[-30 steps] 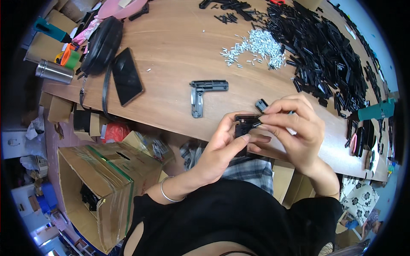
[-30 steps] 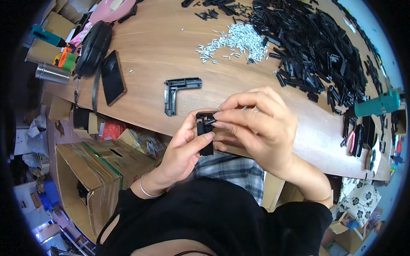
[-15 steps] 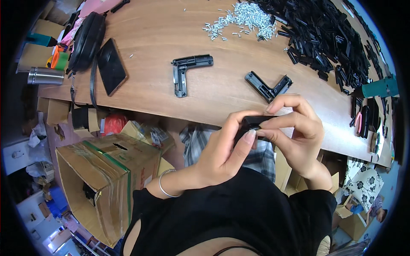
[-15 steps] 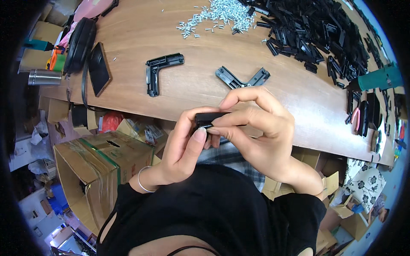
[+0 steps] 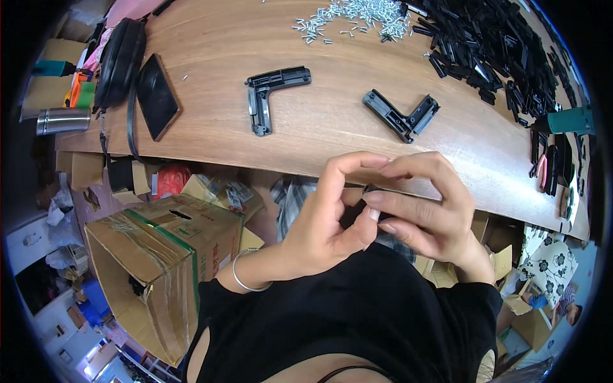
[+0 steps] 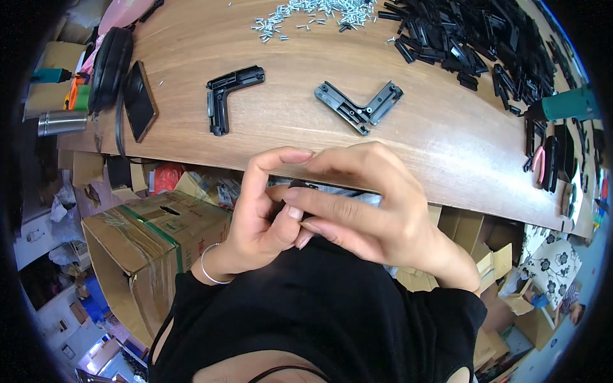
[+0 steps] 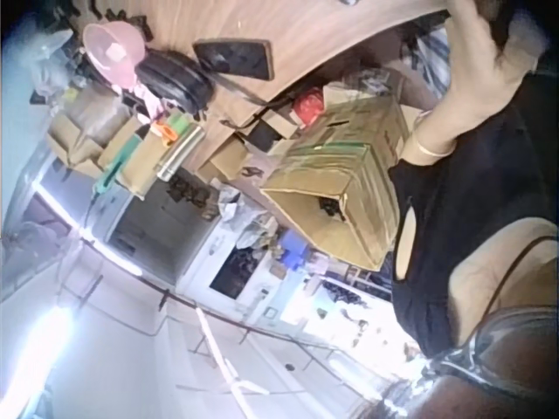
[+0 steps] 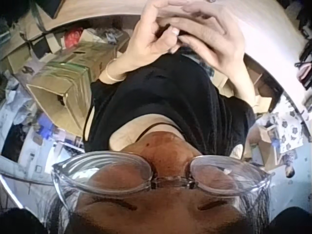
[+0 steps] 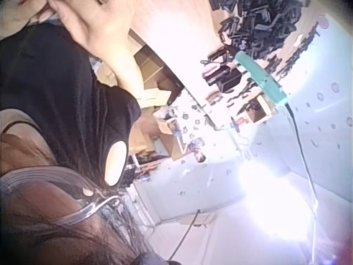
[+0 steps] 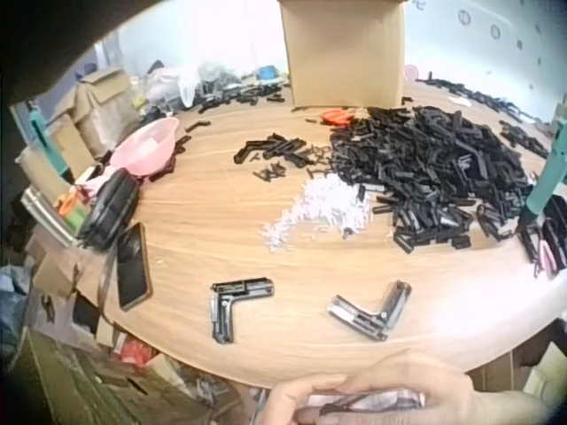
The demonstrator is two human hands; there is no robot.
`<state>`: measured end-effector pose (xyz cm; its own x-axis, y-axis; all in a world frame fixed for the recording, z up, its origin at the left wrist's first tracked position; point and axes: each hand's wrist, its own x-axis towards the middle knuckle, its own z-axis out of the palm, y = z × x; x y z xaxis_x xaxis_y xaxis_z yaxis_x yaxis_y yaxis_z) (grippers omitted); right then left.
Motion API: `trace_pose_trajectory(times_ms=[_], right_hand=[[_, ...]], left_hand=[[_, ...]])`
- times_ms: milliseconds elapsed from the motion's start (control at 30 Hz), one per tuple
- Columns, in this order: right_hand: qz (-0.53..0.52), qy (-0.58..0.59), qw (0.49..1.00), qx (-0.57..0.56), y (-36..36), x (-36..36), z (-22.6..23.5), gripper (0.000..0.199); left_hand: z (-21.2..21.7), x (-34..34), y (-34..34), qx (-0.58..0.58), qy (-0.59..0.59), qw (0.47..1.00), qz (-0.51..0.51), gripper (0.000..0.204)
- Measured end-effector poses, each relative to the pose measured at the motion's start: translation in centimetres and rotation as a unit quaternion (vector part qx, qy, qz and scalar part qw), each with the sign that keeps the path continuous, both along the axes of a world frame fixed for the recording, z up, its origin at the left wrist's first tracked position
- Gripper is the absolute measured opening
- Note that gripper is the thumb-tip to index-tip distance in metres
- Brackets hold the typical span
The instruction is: The person assembles small black plastic components and metal screws on a wooden table. They pick up parts, fit them together by hand, and use a green electric screwdriver to fasten the pieces. The person works on multiple units sequentially, placing finished assemblies on the table.
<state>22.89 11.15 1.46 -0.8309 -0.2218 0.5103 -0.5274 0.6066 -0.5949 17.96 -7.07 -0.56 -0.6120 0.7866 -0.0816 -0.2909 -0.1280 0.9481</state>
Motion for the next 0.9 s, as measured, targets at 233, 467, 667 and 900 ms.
trace_pose_trajectory(times_ms=[233,467,667,900], right_hand=[[0.033,0.018,0.999,0.032,0.7,1.3,0.0,0.046],[0.121,-0.337,0.766,-0.534,-0.9,3.1,-2.6,0.015],[0.093,-0.442,0.588,-0.671,-1.7,3.4,-2.4,0.033],[-0.301,-0.140,0.939,-0.091,2.5,0.6,-2.5,0.039]], left_hand=[[0.3,0.0,-0.5,-0.023,-0.135,0.987,-0.090,0.047],[-1.7,1.1,-0.4,0.121,0.240,0.962,0.047,0.034],[-0.9,0.0,-0.2,0.070,0.364,0.926,-0.064,0.027],[-1.1,-2.5,-0.9,-0.118,0.225,0.963,0.094,0.024]])
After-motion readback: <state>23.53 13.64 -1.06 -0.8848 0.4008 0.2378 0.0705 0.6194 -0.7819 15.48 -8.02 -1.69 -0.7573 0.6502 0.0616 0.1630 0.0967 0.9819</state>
